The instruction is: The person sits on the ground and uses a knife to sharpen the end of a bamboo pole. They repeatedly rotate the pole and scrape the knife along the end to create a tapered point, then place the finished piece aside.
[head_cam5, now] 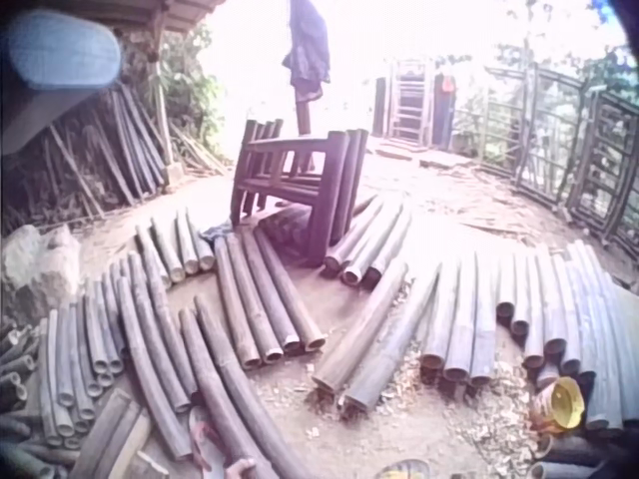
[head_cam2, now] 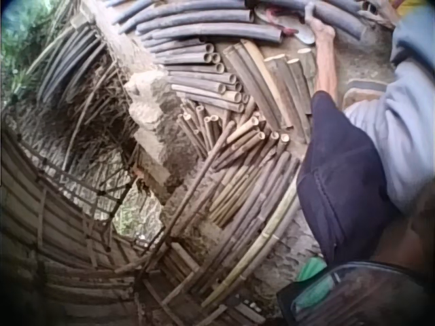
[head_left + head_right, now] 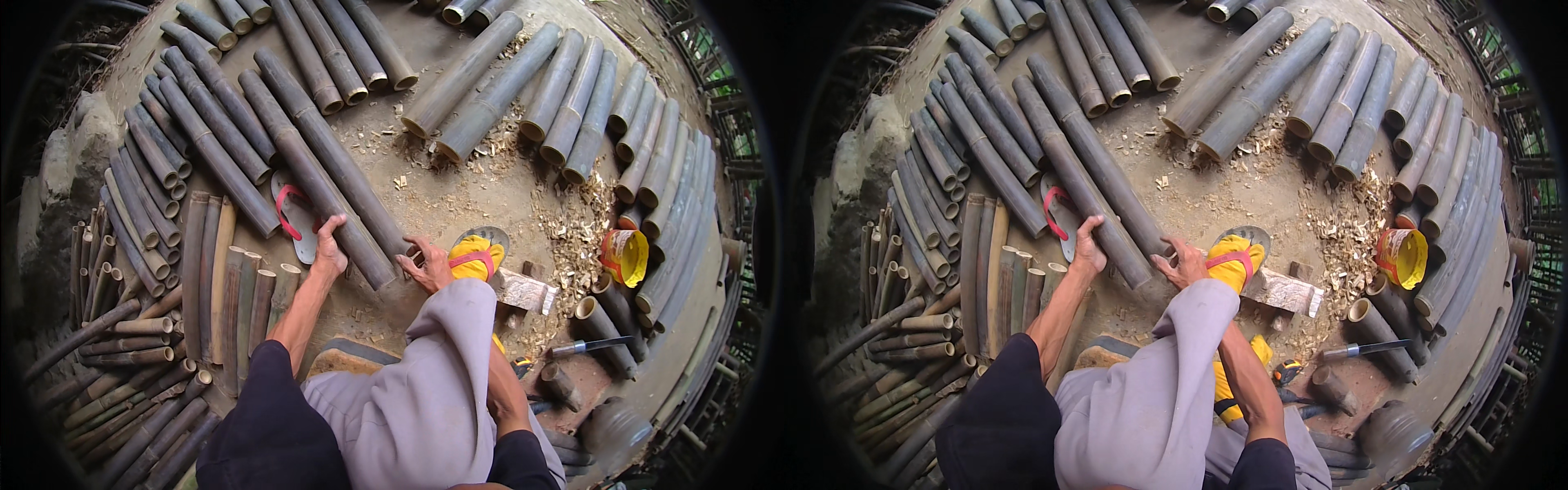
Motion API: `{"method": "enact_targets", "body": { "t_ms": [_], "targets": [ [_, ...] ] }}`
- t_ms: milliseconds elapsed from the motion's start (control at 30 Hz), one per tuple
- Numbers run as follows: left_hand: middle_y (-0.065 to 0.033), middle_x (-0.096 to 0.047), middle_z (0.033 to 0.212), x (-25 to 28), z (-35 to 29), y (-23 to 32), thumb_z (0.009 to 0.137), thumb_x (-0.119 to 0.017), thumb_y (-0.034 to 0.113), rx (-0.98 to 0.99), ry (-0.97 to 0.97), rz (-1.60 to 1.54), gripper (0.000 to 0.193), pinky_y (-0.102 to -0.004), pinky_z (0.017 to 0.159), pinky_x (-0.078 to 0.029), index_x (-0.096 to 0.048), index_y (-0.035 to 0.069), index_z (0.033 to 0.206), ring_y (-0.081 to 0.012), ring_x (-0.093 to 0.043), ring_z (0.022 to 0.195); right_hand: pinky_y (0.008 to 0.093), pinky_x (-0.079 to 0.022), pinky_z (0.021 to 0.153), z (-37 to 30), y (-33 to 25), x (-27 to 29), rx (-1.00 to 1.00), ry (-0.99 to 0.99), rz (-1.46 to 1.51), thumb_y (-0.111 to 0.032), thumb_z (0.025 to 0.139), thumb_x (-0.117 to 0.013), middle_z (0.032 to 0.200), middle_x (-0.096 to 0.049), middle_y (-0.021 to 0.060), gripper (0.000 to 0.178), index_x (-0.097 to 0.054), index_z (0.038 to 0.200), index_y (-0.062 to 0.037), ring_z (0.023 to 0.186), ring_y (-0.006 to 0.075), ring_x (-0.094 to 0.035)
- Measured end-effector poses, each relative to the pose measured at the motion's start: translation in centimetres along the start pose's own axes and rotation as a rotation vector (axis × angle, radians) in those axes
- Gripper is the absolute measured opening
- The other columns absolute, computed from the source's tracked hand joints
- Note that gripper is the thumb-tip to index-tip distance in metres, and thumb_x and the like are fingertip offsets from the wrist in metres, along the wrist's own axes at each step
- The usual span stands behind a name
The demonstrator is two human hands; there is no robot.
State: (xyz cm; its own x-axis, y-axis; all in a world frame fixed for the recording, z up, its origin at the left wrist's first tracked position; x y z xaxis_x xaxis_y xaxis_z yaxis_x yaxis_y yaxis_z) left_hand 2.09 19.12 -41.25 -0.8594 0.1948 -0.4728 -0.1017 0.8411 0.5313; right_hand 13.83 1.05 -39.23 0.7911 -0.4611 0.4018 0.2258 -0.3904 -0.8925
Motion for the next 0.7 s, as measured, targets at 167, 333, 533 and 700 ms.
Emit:
{"method": "enact_targets", "body": {
  "t_ms": [167, 333, 533, 700],
  "targets": [
    [-0.0083, -0.061, 0.088, -2.4, 0.3, 0.3, 0.074, -0.072, 0.026, -0.008, 0.044, 0.004, 0.039, -0.0415, 0.076, -0.052, -0.054, 0.008, 0.104, -0.0248, -0.062, 0.078, 0.0319, -0.052, 0.057, -0.6, 0.5, -2.0, -0.296, -0.313, 0.279, -0.049, 0.079, -0.067, 0.083, -0.067, 0.0153, 0.063, -0.056, 0.123, -0.0063, 0.067, 0.0204, -0.066],
    [-0.0077, -0.061, 0.086, -2.4, 0.4, -0.1, 0.073, -0.072, 0.025, -0.014, 0.069, -0.001, 0.038, -0.0402, 0.075, -0.052, -0.055, 0.007, 0.102, -0.0239, -0.062, 0.075, 0.0284, -0.052, 0.059, -1.1, -1.3, -1.8, -0.401, -0.398, 0.49, -0.038, 0.078, -0.073, 0.083, -0.064, 0.0134, 0.067, -0.049, 0.128, 0.0005, 0.068, 0.0177, -0.065],
    [-0.0073, -0.062, 0.086, -1.8, 0.2, -0.5, 0.074, -0.071, 0.027, -0.016, 0.061, 0.023, 0.037, -0.04, 0.075, -0.052, -0.055, 0.008, 0.102, -0.0233, -0.062, 0.075, 0.0279, -0.052, 0.059, -1.6, -1.0, -2.7, -0.437, -0.598, 0.448, -0.034, 0.077, -0.074, 0.079, -0.063, 0.0111, 0.071, -0.045, 0.127, 0.0063, 0.066, 0.017, -0.064],
    [-0.0066, -0.062, 0.083, -2.1, 0.4, -0.6, 0.075, -0.07, 0.026, -0.006, 0.081, 0.05, 0.035, -0.0392, 0.074, -0.051, -0.056, 0.008, 0.101, -0.0217, -0.062, 0.075, 0.0273, -0.052, 0.06, -1.4, -1.4, -2.4, -0.403, -0.557, 0.548, -0.034, 0.078, -0.072, 0.076, -0.062, 0.0098, 0.059, -0.05, 0.116, 0.0068, 0.063, 0.016, -0.063]
  ]
}}
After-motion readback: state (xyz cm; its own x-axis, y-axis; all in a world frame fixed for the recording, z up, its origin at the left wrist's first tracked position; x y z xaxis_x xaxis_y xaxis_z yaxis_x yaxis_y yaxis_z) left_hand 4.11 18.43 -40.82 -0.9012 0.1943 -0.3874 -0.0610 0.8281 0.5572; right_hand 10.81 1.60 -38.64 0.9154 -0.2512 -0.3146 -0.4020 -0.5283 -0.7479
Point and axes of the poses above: each hand's wrist, its own z-axis towards the middle knuckle, its own x-axis out of the back of the hand, y = z × x, the point moved 6 cm from there along z, towards the middle knuckle
